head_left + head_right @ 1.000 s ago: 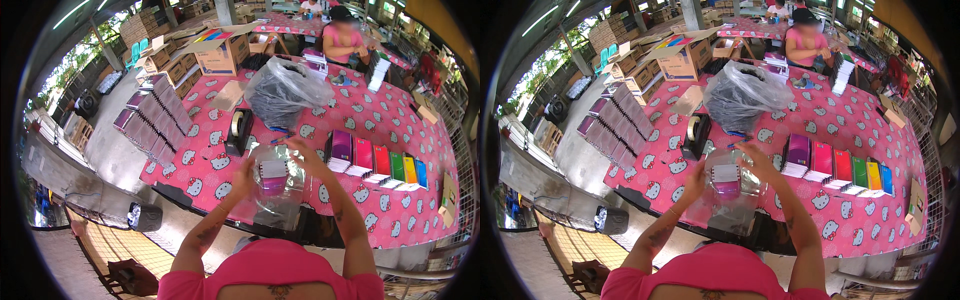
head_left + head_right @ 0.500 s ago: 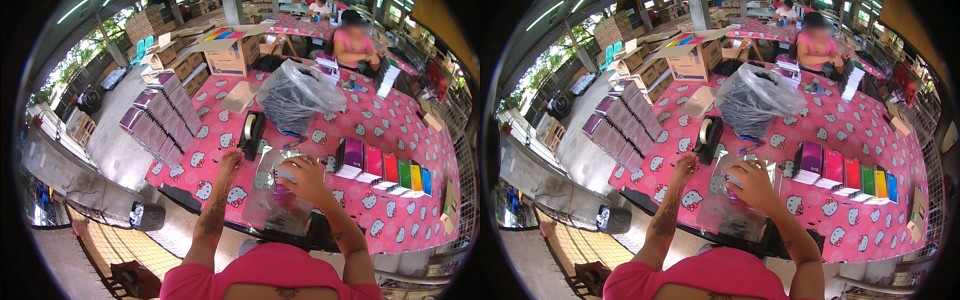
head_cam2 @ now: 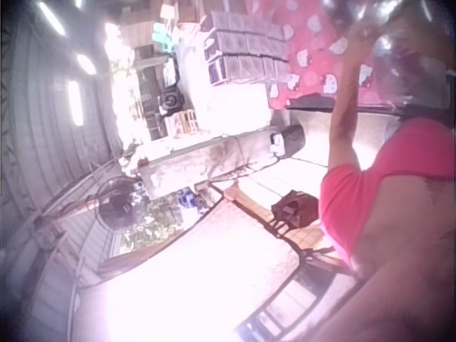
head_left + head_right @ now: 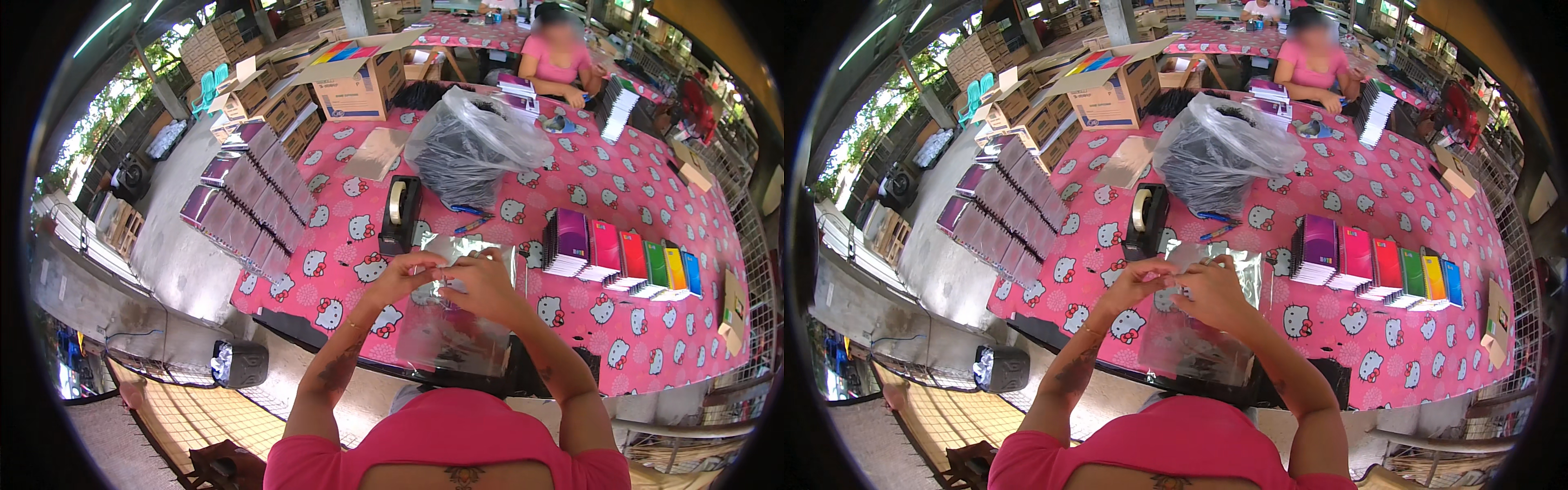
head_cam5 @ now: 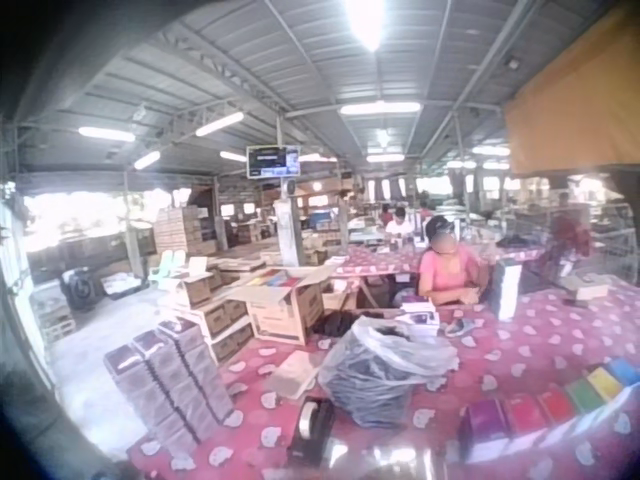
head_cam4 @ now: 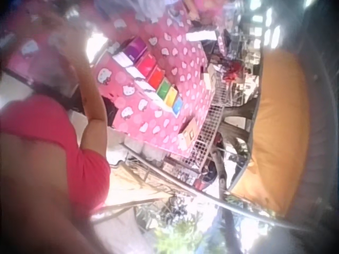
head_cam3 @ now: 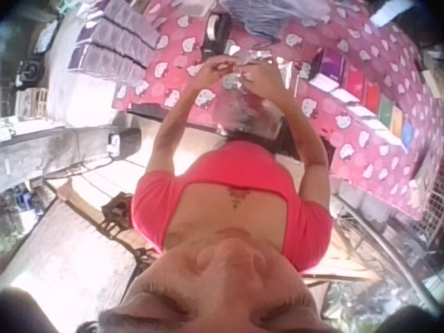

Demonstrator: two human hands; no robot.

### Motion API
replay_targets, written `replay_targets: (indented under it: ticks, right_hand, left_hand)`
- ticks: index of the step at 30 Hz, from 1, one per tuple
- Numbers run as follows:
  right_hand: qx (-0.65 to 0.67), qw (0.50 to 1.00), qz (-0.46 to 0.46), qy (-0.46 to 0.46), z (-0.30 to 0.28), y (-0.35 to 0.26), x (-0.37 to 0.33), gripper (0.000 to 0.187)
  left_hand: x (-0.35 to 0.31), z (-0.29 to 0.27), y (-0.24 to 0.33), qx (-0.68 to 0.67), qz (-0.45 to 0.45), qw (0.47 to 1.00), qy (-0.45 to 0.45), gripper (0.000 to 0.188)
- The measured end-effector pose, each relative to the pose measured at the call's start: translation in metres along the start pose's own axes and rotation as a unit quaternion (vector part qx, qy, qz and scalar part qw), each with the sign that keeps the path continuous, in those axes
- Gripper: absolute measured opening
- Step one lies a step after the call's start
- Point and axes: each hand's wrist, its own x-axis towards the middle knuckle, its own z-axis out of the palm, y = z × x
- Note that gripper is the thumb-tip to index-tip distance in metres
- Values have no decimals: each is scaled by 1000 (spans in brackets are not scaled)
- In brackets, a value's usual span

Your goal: The person places colorful spiral-bound notebooks into clear plastic bags and seals them with tape. They repeat this process for multiple notebooks, arranging them on a pink Hello Kitty tablecloth in a warehouse-like setting.

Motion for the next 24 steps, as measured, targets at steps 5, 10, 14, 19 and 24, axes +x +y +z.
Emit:
replay_targets:
  ticks: [5,10,14,19,24]
  right_hand:
    - [-29,999,-27,-14,-15,6,-4,43]
    - [112,981,126,92,-27,69,-43,66]
    - [142,989,-31,24,21,93,-58,60]
    - [213,976,-31,31,41,88,-65,54]
    - [307,951,3,46,49,77,-66,43]
  left_hand:
    - [18,-3,31,264,82,961,-25,25]
    - [24,6,39,316,164,934,7,17]
    - [50,29,33,367,231,901,2,17]
    - [60,47,7,493,259,830,-14,35]
    - [57,57,-26,299,101,943,104,79]
